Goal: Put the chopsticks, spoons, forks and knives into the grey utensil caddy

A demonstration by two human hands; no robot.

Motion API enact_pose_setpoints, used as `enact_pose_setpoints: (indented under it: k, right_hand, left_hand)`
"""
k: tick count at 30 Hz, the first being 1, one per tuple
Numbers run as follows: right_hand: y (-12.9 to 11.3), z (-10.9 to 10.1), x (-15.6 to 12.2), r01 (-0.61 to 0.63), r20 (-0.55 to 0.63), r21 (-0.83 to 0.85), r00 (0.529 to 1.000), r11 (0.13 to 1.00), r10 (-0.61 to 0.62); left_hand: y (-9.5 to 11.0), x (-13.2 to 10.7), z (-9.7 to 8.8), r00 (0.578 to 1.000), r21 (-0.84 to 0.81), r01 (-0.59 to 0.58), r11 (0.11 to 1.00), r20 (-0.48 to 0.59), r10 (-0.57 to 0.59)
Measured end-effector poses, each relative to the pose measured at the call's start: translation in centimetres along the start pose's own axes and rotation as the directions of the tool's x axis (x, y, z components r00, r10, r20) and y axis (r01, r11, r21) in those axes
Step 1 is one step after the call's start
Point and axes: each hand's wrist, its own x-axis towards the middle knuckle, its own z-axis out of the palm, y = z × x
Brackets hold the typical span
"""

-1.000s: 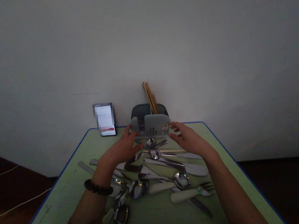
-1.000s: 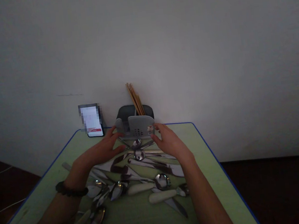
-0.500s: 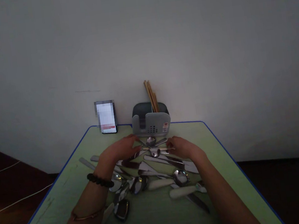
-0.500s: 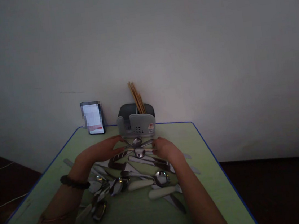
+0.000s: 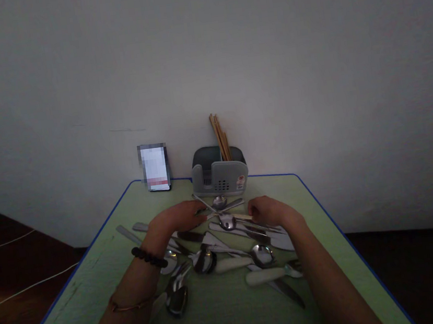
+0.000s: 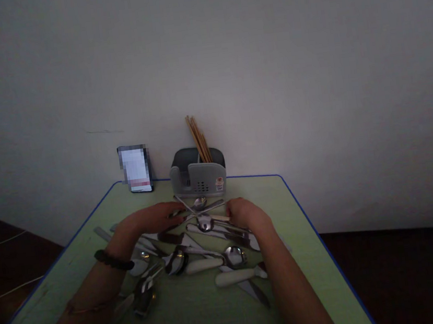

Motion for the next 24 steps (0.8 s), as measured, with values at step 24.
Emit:
enact_pose_setpoints:
  k: [24]
  right_hand:
    - [1.8, -1.4, -1.2, 0.012, -0.066, 0.083, 0.998, 0.996, -0.006]
  left_hand:
    - [2.2, -1.1, 0.0, 0.998, 0.069, 0.055, 0.996, -0.027, -0.053]
